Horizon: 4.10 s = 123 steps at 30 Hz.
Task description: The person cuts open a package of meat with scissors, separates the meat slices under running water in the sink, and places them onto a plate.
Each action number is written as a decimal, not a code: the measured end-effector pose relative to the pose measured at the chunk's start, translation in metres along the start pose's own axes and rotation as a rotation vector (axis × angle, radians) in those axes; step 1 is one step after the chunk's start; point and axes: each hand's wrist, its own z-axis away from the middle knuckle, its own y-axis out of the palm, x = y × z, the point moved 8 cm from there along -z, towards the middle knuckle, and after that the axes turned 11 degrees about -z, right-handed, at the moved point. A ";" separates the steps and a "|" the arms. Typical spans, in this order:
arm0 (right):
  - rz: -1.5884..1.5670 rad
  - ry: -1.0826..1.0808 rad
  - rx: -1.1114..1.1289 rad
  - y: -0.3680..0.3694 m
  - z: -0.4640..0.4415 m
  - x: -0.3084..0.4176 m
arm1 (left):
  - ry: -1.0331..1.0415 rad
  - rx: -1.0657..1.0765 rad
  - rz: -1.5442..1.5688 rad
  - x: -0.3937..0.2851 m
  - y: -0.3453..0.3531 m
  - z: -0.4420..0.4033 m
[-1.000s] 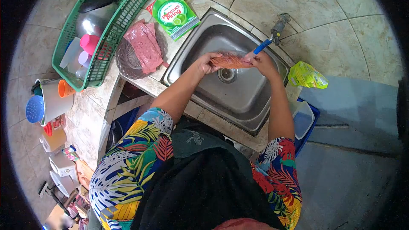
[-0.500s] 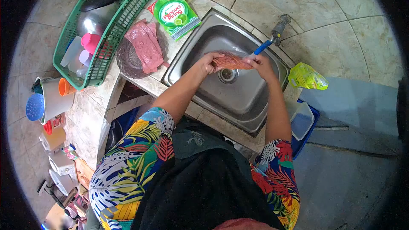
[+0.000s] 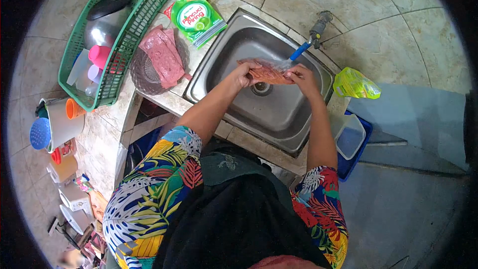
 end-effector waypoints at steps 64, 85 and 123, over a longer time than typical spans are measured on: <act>-0.159 0.184 0.238 0.023 -0.043 -0.027 | -0.081 -0.091 0.098 0.000 -0.020 0.013; -0.062 0.239 0.192 0.022 -0.035 -0.054 | 0.025 -0.176 0.093 0.001 -0.027 0.010; -0.377 0.217 0.359 0.045 -0.044 -0.016 | -0.051 -0.115 -0.070 0.005 -0.023 0.028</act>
